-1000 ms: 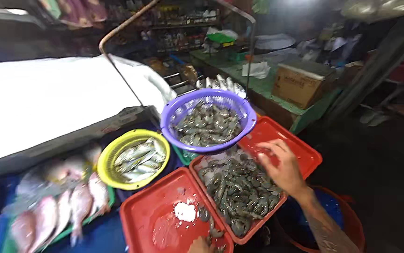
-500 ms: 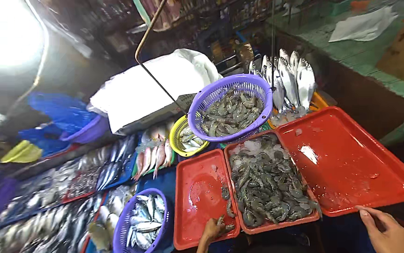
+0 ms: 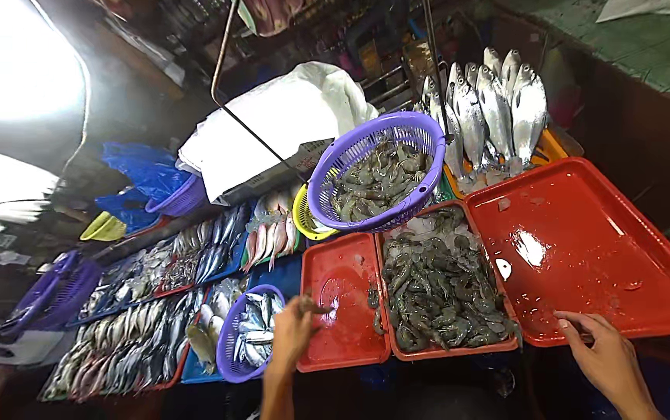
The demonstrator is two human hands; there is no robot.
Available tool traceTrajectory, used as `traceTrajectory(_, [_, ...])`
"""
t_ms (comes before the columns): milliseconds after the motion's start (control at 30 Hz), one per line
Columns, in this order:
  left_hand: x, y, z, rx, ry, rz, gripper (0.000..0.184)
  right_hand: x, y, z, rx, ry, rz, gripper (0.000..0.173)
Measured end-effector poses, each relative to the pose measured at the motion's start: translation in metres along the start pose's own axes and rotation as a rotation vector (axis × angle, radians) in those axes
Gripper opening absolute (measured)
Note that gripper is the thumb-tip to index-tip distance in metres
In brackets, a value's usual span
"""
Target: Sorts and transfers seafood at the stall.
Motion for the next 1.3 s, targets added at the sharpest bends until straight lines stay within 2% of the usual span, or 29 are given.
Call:
traceTrajectory(67, [-0.039,-0.063,-0.001,-0.163,0.18,-0.021,0.029,0.001,0.006,0.008,0.015,0.01,0.004,0.034])
traceTrajectory(133, [-0.075,-0.116,-0.012,-0.259,0.239,-0.055,0.033,0.009,0.013,0.012,0.023,0.012,0.018,0.033])
traceTrajectory(200, [-0.118,-0.15,-0.03,-0.321,0.278,-0.071,0.041,0.024,0.02,0.014,0.042,0.003,0.036,0.032])
traceTrajectory(267, [-0.164,-0.157,-0.063,-0.337,0.365,0.01,0.034,0.044,0.031,0.019,0.074,-0.033,0.058,0.033])
traceTrajectory(333, [-0.2,-0.138,-0.11,-0.238,0.541,0.187,0.022,0.07,0.049,0.023,0.115,-0.038,0.068,0.034])
traceTrajectory(367, [-0.206,-0.124,-0.133,-0.19,0.641,0.244,0.022,0.084,0.06,0.026,0.134,-0.033,0.069,0.034])
traceTrajectory(400, [-0.203,-0.112,-0.149,-0.18,0.697,0.263,0.028,0.097,0.071,0.03,0.159,-0.022,0.076,0.033])
traceTrajectory(467, [-0.164,-0.098,-0.146,-0.315,0.668,0.331,0.048,0.117,0.092,0.037,0.198,-0.033,0.096,0.031])
traceTrajectory(533, [-0.092,-0.068,-0.128,-0.442,0.609,0.482,0.053,0.13,0.115,0.052,0.213,-0.02,0.116,0.03])
traceTrajectory(567, [-0.054,-0.035,-0.12,-0.426,0.485,0.538,0.048,0.135,0.127,0.058,0.217,0.004,0.129,0.028])
traceTrajectory(633, [0.019,0.065,-0.11,-0.129,0.19,0.523,0.041,0.15,0.153,0.069,0.279,0.07,0.165,0.024])
traceTrajectory(700, [0.078,0.166,-0.101,0.231,-0.018,0.386,0.041,0.174,0.192,0.075,0.462,0.087,0.239,0.024])
traceTrajectory(767, [0.101,0.217,-0.092,0.396,-0.132,0.25,0.042,0.205,0.242,0.075,0.688,0.054,0.353,0.029])
traceTrajectory(833, [0.102,0.228,-0.085,0.444,-0.164,0.223,0.044,0.23,0.293,0.078,0.785,-0.03,0.484,0.029])
traceTrajectory(933, [0.096,0.227,-0.082,0.427,-0.121,0.225,0.036,0.242,0.358,0.085,0.755,-0.172,0.729,0.026])
traceTrajectory(967, [0.095,0.228,-0.083,0.448,-0.115,0.208,0.035,0.241,0.372,0.084,0.794,-0.181,0.839,0.027])
traceTrajectory(1067, [0.101,0.239,-0.095,0.535,-0.115,0.116,0.036,0.234,0.396,0.076,0.905,-0.168,1.036,0.03])
traceTrajectory(1167, [0.114,0.241,-0.095,0.615,-0.101,0.113,0.039,0.233,0.404,0.078,0.887,-0.183,1.062,0.032])
traceTrajectory(1300, [0.125,0.241,-0.089,0.633,-0.067,0.088,0.04,0.232,0.409,0.08,0.914,-0.129,1.032,0.032])
Point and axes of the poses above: each hand's wrist, its own z-axis away from the middle knuckle, its own y-axis out of the palm, x = y × z, the point moved 2 cm from there along -z, towards the middle knuckle
